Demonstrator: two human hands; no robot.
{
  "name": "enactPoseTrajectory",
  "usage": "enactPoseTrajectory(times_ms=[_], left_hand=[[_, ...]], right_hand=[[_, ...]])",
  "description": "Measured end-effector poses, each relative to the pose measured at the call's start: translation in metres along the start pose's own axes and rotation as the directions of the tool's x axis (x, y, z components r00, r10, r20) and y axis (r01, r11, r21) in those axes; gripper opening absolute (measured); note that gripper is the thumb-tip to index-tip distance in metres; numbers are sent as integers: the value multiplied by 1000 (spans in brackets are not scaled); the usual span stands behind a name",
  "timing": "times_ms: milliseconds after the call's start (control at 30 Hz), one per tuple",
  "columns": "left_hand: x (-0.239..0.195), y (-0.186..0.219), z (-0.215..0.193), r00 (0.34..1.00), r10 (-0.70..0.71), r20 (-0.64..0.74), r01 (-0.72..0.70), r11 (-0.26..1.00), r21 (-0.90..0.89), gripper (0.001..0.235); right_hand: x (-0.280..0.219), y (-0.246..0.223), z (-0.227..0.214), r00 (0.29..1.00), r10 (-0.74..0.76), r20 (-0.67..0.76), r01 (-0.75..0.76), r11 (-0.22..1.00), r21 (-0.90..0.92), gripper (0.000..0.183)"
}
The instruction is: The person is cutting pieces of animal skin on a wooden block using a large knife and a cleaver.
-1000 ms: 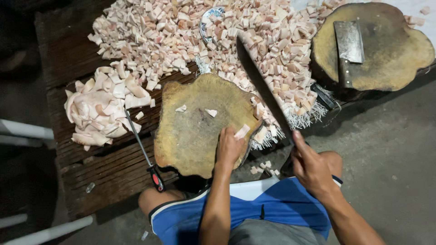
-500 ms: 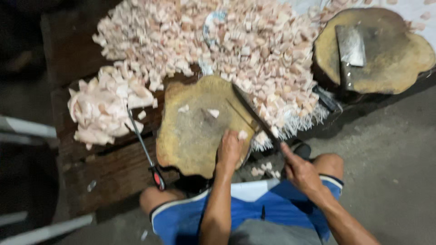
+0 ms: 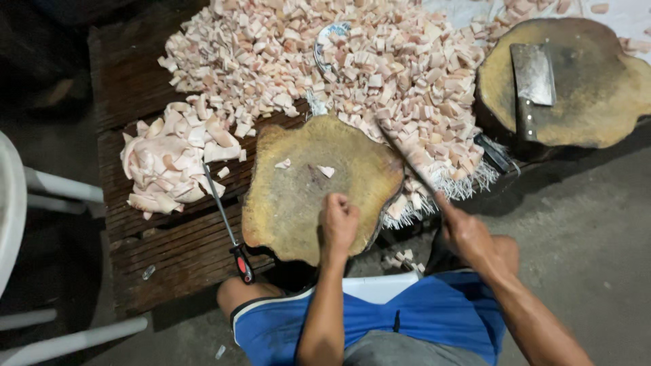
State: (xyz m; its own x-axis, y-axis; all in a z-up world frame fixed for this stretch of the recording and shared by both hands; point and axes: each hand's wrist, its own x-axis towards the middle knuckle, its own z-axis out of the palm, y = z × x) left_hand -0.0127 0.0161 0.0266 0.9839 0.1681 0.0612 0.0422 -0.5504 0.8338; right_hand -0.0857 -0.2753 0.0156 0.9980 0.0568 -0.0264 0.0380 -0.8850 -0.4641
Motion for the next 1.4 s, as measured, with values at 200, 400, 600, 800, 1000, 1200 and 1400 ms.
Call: enactPoseTrajectory(times_ms=[200,400,600,800,1000,1200,1400], left_hand=[[14,29,18,996,88,22,-87,993,-75,33],[48,-7,8,977,175,-121,-180,983,-35,38],[88,-65,-56,984,98,-150,-82,990,112,44],[141,-122,-130,955,-23,-296,71,986,151,45],[219,-186,-241,866,-71,-494,232,934,273,51],[308,-266,-358,810,-399,-430,456,889,33,87],[378,-381,-394,841,-419,-342,488,861,146,129]], right_hand=[[48,0,31,905,-201,-375,341,870,357,60],[112,-35,69,971,138,197,-232,745,625,64],[126,-98,17,957,205,204,-155,959,-237,65],[211,-222,39,947,-120,299,59,976,208,50],[374,-355,152,867,-341,362,164,884,439,44],[490,-432,284,898,-370,240,271,893,359,68],[498,-418,376,922,-191,337,208,978,-16,81]])
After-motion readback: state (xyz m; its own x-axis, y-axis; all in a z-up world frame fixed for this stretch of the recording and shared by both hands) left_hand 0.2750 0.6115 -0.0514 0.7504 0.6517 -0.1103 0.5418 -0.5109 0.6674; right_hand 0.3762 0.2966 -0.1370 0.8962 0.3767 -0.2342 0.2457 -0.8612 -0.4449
